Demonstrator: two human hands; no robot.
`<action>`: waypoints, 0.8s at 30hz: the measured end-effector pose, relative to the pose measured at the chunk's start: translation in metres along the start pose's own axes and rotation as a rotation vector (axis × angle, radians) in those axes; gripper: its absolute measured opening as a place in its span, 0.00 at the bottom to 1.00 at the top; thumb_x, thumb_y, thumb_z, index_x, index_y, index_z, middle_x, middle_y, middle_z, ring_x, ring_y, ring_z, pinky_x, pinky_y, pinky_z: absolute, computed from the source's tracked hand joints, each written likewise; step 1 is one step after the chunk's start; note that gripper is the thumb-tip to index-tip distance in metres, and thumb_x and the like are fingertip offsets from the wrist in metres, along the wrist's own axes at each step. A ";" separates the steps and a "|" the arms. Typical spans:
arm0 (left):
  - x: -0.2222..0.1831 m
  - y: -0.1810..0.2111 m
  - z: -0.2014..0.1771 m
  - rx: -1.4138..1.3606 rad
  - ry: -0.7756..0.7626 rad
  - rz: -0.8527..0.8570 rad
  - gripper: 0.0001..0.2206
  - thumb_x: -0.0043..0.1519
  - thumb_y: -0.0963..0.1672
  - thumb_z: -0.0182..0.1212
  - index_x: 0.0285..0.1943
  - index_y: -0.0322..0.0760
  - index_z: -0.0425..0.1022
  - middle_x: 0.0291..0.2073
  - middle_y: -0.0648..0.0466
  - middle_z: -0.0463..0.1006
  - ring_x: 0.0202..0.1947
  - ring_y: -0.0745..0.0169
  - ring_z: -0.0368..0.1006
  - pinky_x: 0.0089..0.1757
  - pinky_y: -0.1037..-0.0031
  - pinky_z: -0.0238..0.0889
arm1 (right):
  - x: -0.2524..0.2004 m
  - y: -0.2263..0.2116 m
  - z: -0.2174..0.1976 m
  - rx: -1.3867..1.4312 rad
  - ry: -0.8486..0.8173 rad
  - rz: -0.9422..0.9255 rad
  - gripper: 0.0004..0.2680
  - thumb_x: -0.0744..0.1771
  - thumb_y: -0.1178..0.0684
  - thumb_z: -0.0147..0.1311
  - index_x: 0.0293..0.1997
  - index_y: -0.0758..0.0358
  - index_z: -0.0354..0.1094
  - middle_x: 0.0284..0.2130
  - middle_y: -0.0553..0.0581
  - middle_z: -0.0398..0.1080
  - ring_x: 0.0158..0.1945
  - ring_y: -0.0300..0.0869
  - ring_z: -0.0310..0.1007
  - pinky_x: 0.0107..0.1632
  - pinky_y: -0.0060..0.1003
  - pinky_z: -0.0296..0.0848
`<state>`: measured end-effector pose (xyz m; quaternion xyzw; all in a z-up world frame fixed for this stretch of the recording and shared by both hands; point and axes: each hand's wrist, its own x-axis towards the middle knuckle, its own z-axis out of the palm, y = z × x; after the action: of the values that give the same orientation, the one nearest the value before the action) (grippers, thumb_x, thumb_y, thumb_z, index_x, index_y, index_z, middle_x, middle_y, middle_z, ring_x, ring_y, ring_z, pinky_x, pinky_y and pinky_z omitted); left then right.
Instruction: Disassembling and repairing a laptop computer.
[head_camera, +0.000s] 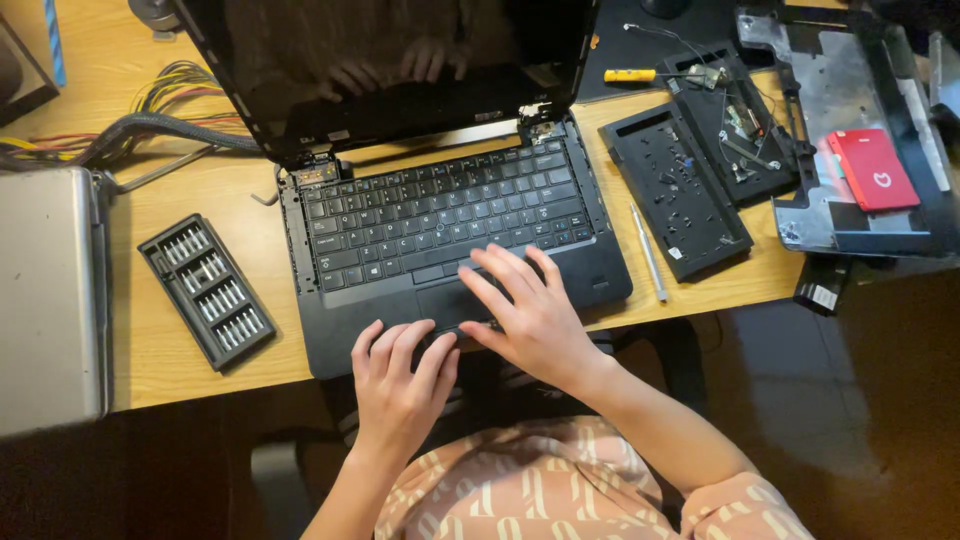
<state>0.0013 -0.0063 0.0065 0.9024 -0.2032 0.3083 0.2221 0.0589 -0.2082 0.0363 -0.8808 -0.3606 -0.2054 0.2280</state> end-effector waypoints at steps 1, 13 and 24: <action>-0.001 0.000 0.001 0.001 0.010 -0.002 0.12 0.57 0.42 0.71 0.49 0.41 0.79 0.50 0.53 0.74 0.52 0.54 0.70 0.59 0.50 0.59 | 0.006 0.001 0.003 -0.039 -0.019 0.036 0.21 0.66 0.45 0.61 0.63 0.63 0.65 0.60 0.62 0.68 0.67 0.53 0.63 0.69 0.59 0.53; -0.002 0.000 -0.001 -0.022 0.013 -0.040 0.12 0.56 0.41 0.70 0.48 0.43 0.80 0.50 0.52 0.74 0.51 0.53 0.69 0.59 0.52 0.60 | 0.012 0.020 -0.025 -0.024 -0.072 0.105 0.21 0.66 0.42 0.60 0.63 0.62 0.65 0.59 0.58 0.69 0.69 0.52 0.62 0.70 0.61 0.50; -0.004 0.001 0.005 -0.001 -0.022 -0.036 0.13 0.58 0.39 0.70 0.51 0.43 0.80 0.49 0.52 0.77 0.52 0.51 0.70 0.61 0.53 0.62 | -0.203 0.255 -0.217 -0.423 0.330 0.768 0.06 0.71 0.59 0.53 0.47 0.68 0.76 0.39 0.62 0.77 0.43 0.49 0.77 0.51 0.44 0.73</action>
<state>0.0001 -0.0091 0.0012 0.9090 -0.1895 0.2944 0.2261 0.0687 -0.5997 0.0404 -0.9332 0.0822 -0.3125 0.1573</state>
